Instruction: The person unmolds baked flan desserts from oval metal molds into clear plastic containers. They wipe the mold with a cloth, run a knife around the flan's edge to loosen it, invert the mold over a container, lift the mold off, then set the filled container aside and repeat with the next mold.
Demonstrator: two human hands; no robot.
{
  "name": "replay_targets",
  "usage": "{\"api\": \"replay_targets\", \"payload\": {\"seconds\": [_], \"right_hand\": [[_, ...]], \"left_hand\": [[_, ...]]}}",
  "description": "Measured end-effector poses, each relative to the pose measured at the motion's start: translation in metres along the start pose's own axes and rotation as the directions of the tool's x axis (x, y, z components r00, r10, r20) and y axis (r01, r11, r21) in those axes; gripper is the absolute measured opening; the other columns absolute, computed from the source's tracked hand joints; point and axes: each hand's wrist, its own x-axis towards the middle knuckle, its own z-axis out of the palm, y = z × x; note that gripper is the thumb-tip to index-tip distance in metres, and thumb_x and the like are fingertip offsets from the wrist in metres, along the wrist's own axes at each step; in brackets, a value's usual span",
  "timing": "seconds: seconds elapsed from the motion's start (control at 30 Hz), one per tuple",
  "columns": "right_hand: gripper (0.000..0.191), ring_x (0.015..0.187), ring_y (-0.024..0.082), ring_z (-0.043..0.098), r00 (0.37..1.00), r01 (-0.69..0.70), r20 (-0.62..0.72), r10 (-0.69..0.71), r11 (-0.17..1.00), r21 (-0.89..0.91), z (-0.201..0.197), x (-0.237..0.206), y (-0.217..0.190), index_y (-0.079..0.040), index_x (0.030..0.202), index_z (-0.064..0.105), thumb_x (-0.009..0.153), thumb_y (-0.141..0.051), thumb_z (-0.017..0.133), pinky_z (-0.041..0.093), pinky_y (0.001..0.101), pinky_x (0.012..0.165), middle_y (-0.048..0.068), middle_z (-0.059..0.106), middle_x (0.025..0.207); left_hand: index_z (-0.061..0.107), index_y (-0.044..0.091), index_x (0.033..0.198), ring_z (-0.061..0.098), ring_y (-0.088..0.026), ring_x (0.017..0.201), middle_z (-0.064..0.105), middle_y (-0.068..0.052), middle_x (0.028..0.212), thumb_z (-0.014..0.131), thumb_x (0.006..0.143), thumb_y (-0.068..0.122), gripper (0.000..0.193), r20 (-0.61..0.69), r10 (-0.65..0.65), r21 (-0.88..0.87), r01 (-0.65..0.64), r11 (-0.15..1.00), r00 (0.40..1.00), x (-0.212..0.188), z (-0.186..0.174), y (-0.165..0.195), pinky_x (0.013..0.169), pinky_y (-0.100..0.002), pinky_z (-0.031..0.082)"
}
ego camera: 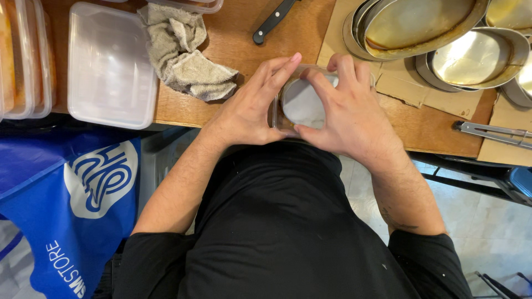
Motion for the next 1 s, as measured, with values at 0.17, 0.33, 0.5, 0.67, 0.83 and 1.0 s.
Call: {"api": "replay_targets", "payload": {"seconds": [0.17, 0.33, 0.5, 0.67, 0.83, 1.0], "right_hand": [[0.052, 0.107, 0.040, 0.053, 1.000, 0.020, -0.019, -0.019, 0.999, 0.047, -0.008, -0.006, 0.011, -0.005, 0.120, 0.062, 0.076, -0.026, 0.083, 0.049, 0.0497, 0.089, 0.020, 0.053, 0.114], [0.009, 0.094, 0.034, 0.062, 0.998, -0.020, 0.060, 0.015, 0.996, 0.090, 0.008, -0.002, 0.016, -0.005, 0.080, 0.062, 0.080, 0.002, 0.066, 0.050, 0.0462, 0.086, 0.010, 0.062, 0.087], [0.008, 0.082, 0.031, 0.062, 0.993, 0.114, 0.051, -0.106, 0.974, -0.194, 0.010, -0.002, 0.006, -0.009, 0.069, 0.064, 0.066, -0.004, 0.069, 0.048, 0.0465, 0.082, 0.006, 0.061, 0.075], [0.008, 0.088, 0.030, 0.059, 0.996, 0.085, -0.014, -0.090, 0.976, -0.199, 0.002, -0.001, 0.000, -0.011, 0.076, 0.064, 0.074, -0.005, 0.069, 0.046, 0.0442, 0.076, 0.007, 0.060, 0.086], [0.009, 0.087, 0.032, 0.057, 0.995, 0.059, -0.071, -0.068, 0.991, -0.118, 0.006, -0.001, 0.003, -0.006, 0.083, 0.063, 0.077, -0.005, 0.070, 0.047, 0.0459, 0.077, 0.010, 0.058, 0.087], [0.011, 0.094, 0.032, 0.058, 0.996, 0.014, 0.087, -0.021, 0.997, 0.080, 0.005, -0.002, 0.006, -0.005, 0.078, 0.059, 0.080, 0.002, 0.067, 0.049, 0.0462, 0.084, 0.007, 0.058, 0.088]], "left_hand": [[0.014, 0.020, 0.166, 0.049, -0.036, 0.143, 0.038, -0.018, 0.157, 0.102, 0.073, 0.030, 0.129, 0.017, -0.022, 0.029, 0.021, 0.999, 1.000, 0.000, 0.002, -0.001, 0.118, -0.044, 0.049], [0.014, 0.019, 0.166, 0.047, -0.037, 0.144, 0.037, -0.019, 0.158, 0.102, 0.072, 0.028, 0.129, 0.016, 0.005, 0.032, -0.005, 0.999, 1.000, 0.001, 0.001, -0.001, 0.119, -0.044, 0.048], [0.016, 0.020, 0.167, 0.048, -0.035, 0.146, 0.038, -0.017, 0.159, 0.100, 0.073, 0.021, 0.127, 0.001, 0.017, 0.000, -0.017, 1.000, 1.000, 0.000, 0.000, 0.000, 0.120, -0.042, 0.049], [0.016, 0.020, 0.167, 0.048, -0.035, 0.145, 0.038, -0.017, 0.159, 0.101, 0.071, 0.020, 0.127, 0.008, -0.001, -0.003, 0.001, 1.000, 1.000, 0.000, 0.000, 0.001, 0.119, -0.042, 0.049], [0.015, 0.019, 0.167, 0.048, -0.036, 0.144, 0.038, -0.018, 0.158, 0.100, 0.069, 0.018, 0.129, 0.013, 0.005, -0.001, -0.005, 1.000, 1.000, 0.000, -0.001, 0.000, 0.119, -0.042, 0.049], [0.014, 0.019, 0.167, 0.048, -0.036, 0.145, 0.038, -0.018, 0.159, 0.100, 0.069, 0.017, 0.130, 0.015, 0.025, -0.007, -0.025, 1.000, 1.000, -0.001, -0.002, 0.001, 0.120, -0.042, 0.048]]}}
